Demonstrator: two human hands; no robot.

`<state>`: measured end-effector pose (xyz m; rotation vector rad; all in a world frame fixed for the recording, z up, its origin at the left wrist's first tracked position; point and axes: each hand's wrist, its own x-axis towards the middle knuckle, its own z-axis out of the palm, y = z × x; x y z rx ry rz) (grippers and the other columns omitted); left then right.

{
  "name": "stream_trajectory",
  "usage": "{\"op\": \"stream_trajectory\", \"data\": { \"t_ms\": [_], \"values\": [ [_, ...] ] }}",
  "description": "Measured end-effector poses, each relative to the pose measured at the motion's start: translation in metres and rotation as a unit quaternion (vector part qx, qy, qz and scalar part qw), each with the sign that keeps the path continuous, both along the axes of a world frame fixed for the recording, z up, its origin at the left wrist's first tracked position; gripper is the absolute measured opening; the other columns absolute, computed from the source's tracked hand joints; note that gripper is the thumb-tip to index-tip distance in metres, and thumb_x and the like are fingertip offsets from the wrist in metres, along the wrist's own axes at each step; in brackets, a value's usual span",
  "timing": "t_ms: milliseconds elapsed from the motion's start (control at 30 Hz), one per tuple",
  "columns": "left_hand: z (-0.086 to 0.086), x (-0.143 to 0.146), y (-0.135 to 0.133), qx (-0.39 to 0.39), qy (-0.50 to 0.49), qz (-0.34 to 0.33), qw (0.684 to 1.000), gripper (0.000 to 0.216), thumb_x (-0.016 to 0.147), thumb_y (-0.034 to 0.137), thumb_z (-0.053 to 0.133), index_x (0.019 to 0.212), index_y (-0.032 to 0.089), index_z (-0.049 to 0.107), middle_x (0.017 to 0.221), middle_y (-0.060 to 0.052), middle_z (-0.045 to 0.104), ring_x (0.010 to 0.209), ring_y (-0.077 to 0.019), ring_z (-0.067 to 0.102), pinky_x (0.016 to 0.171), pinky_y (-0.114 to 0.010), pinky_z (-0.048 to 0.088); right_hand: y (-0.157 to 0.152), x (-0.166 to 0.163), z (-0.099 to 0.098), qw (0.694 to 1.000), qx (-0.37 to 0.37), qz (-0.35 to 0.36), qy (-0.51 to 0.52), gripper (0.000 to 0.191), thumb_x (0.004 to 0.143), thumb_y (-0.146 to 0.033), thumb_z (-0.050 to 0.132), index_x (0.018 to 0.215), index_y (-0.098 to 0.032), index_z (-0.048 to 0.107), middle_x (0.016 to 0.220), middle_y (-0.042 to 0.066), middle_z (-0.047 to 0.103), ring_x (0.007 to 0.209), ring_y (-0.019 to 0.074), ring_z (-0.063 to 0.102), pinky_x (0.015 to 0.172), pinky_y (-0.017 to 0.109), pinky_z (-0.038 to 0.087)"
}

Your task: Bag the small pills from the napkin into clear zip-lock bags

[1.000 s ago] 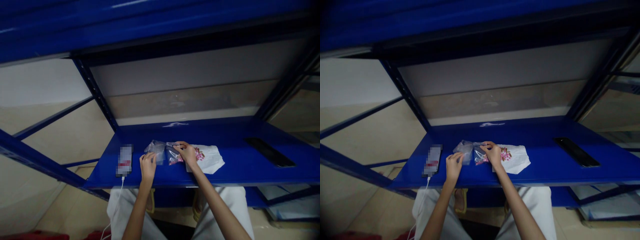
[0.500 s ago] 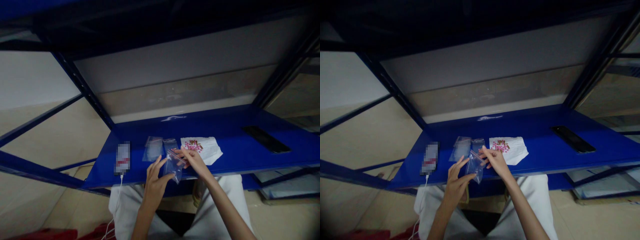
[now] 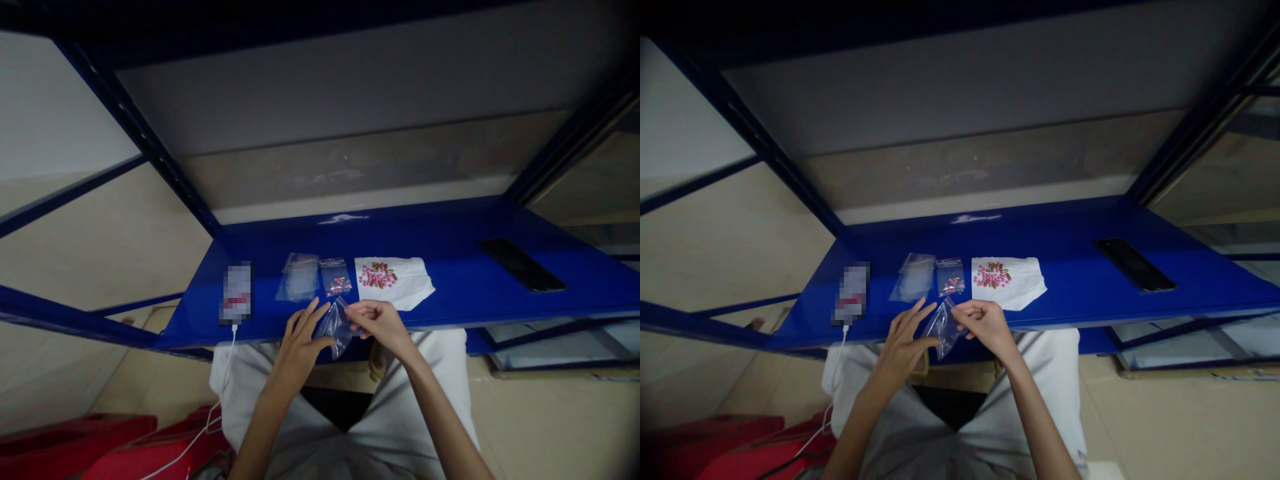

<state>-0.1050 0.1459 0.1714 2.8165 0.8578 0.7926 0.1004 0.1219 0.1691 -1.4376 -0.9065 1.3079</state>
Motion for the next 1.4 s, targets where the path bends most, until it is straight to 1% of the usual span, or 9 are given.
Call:
{"op": "stream_trajectory", "data": {
  "t_ms": [133, 267, 333, 400, 500, 700, 933, 1167, 1400],
  "values": [
    [-0.004, 0.0, 0.004, 0.0, -0.014, 0.1, 0.995, 0.027, 0.084, 0.008, 0.05, 0.091, 0.027, 0.069, 0.132, -0.007, 0.05, 0.13, -0.0284, 0.036, 0.095, -0.046, 0.037, 0.0, 0.001, -0.01, 0.999, 0.01, -0.022, 0.04, 0.04, 0.058, -0.05, 0.076, 0.077, -0.015, 0.071, 0.067, 0.004, 0.07, 0.057, 0.0131, 0.063, 0.043, 0.019, 0.049],
    [0.003, 0.01, 0.001, -0.012, -0.089, 0.237, 0.967, 0.031, 0.082, 0.009, 0.049, 0.106, 0.024, 0.063, 0.125, -0.01, 0.052, 0.128, -0.0297, 0.038, 0.097, -0.047, 0.033, -0.003, -0.005, -0.005, 0.998, 0.002, -0.016, 0.056, 0.041, 0.058, -0.049, 0.076, 0.081, -0.015, 0.072, 0.068, 0.003, 0.07, 0.056, 0.0106, 0.061, 0.045, 0.018, 0.048],
    [0.011, 0.018, -0.008, -0.028, -0.16, 0.28, 0.946, 0.018, 0.082, 0.019, 0.055, 0.097, 0.022, 0.063, 0.11, -0.009, 0.056, 0.117, -0.028, 0.047, 0.094, -0.044, 0.035, -0.007, -0.009, 0.005, 0.999, 0.007, -0.002, 0.049, 0.04, 0.06, -0.049, 0.075, 0.08, -0.014, 0.072, 0.067, 0.003, 0.069, 0.056, 0.0103, 0.06, 0.044, 0.017, 0.047],
    [0.02, 0.027, -0.019, -0.061, -0.217, 0.3, 0.927, 0.009, 0.08, 0.029, 0.059, 0.079, 0.02, 0.062, 0.091, -0.005, 0.055, 0.097, -0.0229, 0.055, 0.085, -0.037, 0.04, -0.012, -0.014, 0.018, 0.999, 0.022, 0.013, 0.027, 0.037, 0.062, -0.048, 0.073, 0.076, -0.014, 0.071, 0.063, 0.003, 0.067, 0.052, 0.0092, 0.057, 0.042, 0.016, 0.046],
    [0.03, 0.039, -0.031, -0.137, -0.249, 0.261, 0.923, 0.027, 0.082, 0.033, 0.057, 0.06, 0.018, 0.054, 0.078, -0.002, 0.049, 0.075, -0.0153, 0.053, 0.071, -0.029, 0.041, -0.019, -0.019, 0.036, 0.998, 0.041, 0.033, -0.027, 0.033, 0.065, -0.046, 0.072, 0.071, -0.014, 0.071, 0.06, 0.002, 0.064, 0.046, 0.007, 0.052, 0.038, 0.015, 0.042],
    [0.039, 0.054, -0.031, -0.28, -0.267, 0.164, 0.907, 0.031, 0.09, 0.03, 0.044, 0.064, 0.017, 0.053, 0.072, 0.0, 0.048, 0.07, -0.0122, 0.051, 0.068, -0.025, 0.04, -0.027, -0.02, 0.048, 0.991, 0.08, 0.035, -0.102, 0.028, 0.069, -0.041, 0.069, 0.07, -0.014, 0.071, 0.058, 0.002, 0.064, 0.044, 0.0071, 0.05, 0.035, 0.015, 0.036],
    [0.041, 0.051, -0.031, -0.305, -0.257, 0.133, 0.907, 0.038, 0.092, 0.029, 0.04, 0.059, 0.017, 0.051, 0.07, -0.001, 0.051, 0.072, -0.0129, 0.052, 0.069, -0.025, 0.039, -0.03, -0.016, 0.047, 0.983, 0.111, 0.037, -0.143, 0.02, 0.069, -0.034, 0.069, 0.062, -0.016, 0.073, 0.058, 0.004, 0.068, 0.052, 0.0121, 0.06, 0.049, 0.02, 0.046],
    [0.041, 0.051, -0.029, -0.277, -0.237, 0.131, 0.922, 0.032, 0.092, 0.029, 0.042, 0.065, 0.017, 0.055, 0.073, -0.002, 0.055, 0.075, -0.0143, 0.052, 0.071, -0.027, 0.039, -0.029, -0.018, 0.046, 0.968, 0.122, 0.004, -0.217, 0.019, 0.066, -0.036, 0.073, 0.061, -0.017, 0.072, 0.057, 0.003, 0.067, 0.053, 0.0143, 0.061, 0.047, 0.021, 0.046],
    [0.041, 0.046, -0.025, -0.34, -0.295, 0.1, 0.888, 0.038, 0.093, 0.032, 0.038, 0.061, 0.017, 0.053, 0.07, -0.001, 0.054, 0.068, -0.012, 0.052, 0.067, -0.023, 0.041, -0.029, -0.019, 0.054, 0.97, 0.146, 0.037, -0.189, 0.026, 0.076, -0.043, 0.065, 0.071, -0.018, 0.072, 0.065, 0.004, 0.068, 0.057, 0.0138, 0.062, 0.044, 0.019, 0.046]
  ]
}}
